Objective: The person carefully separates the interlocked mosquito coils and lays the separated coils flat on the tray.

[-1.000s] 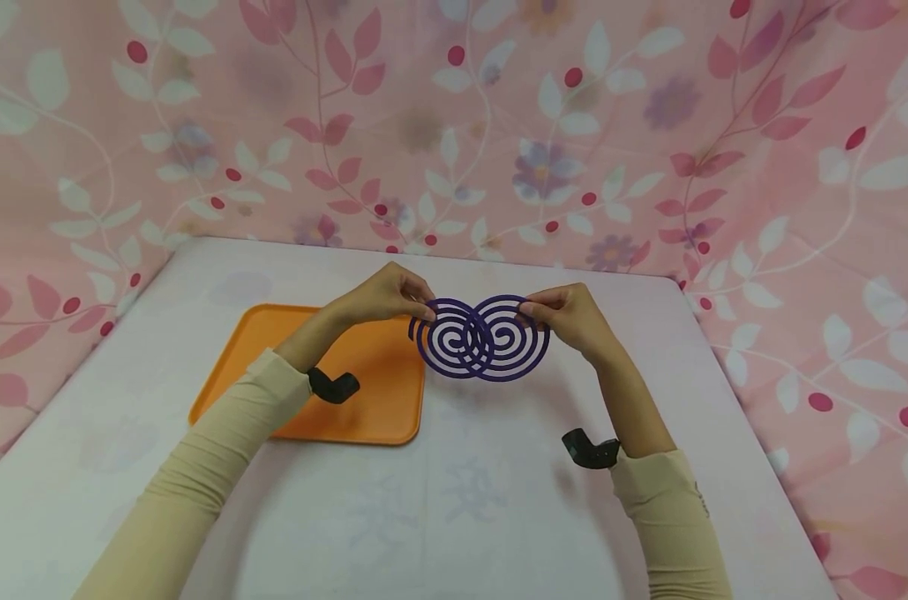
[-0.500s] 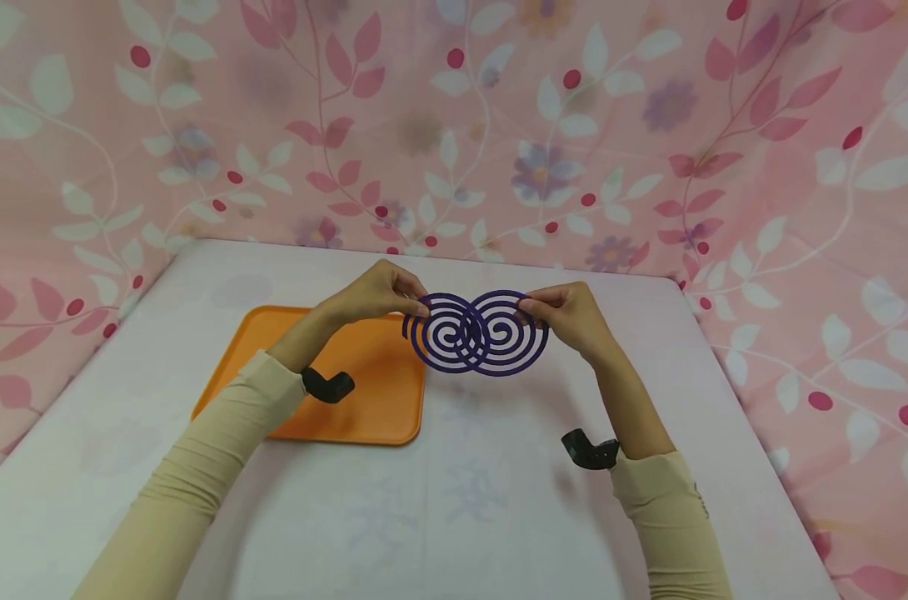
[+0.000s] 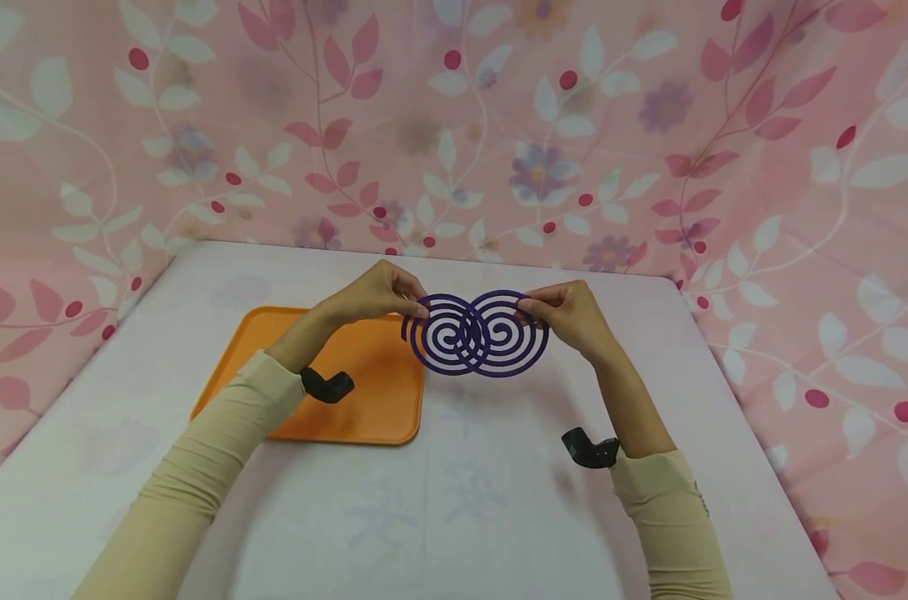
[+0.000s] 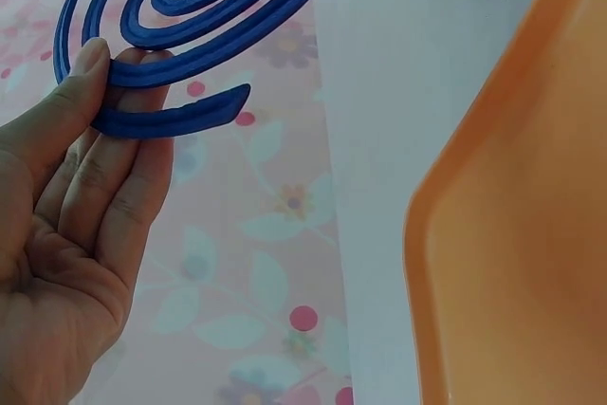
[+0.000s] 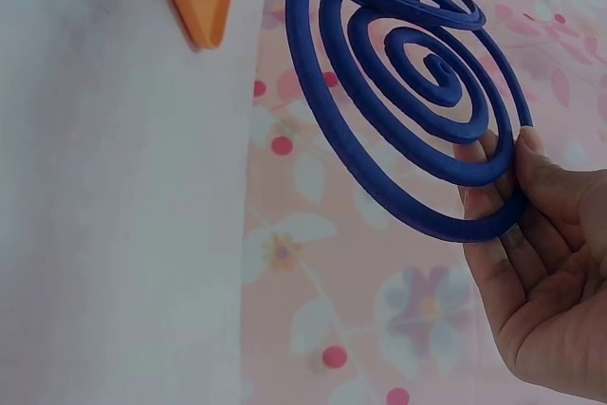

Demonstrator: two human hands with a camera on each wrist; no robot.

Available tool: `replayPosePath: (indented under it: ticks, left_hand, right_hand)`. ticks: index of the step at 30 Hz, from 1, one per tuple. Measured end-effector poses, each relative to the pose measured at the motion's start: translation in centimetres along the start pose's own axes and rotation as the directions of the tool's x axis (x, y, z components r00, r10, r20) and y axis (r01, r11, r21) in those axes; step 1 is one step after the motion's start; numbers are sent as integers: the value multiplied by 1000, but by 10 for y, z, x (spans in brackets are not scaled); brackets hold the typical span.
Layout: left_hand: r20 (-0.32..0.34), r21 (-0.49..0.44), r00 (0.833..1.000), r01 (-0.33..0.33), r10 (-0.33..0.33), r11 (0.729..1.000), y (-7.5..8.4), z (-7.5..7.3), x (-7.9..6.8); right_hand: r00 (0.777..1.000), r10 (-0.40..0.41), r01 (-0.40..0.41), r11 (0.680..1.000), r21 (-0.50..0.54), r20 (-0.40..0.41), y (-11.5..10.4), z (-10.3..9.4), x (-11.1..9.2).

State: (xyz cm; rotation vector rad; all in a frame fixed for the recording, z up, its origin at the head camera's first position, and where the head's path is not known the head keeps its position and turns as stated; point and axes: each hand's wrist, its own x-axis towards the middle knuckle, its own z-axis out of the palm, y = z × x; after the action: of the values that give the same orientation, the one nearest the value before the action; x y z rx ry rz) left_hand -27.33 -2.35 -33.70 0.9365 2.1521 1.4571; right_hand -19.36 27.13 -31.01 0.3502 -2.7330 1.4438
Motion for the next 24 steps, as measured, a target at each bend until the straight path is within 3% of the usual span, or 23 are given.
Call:
replayPosePath:
  ticks: [4,9,16,24]
  left_hand:
    - [1,0,1000,-8,8,1000,-2,-3,-1]
    - [-43,28,999,9,-8,1000,-6,-9,-4]
    - [-35,27,999,-12,13,1000,-10,-8,-2]
    - [-60,35,998,0,2,999,-12,-12,-5]
  right_hand:
    - [1000,19,-19,1000,16,-23,3,-4,-1]
    - [997,51,-49,998,43,-53,6,-12,-2]
    - [999,39,-37,996,76,-33,8,-9,1]
    - [998,45,-43,999,27,-52,9,-10,0]
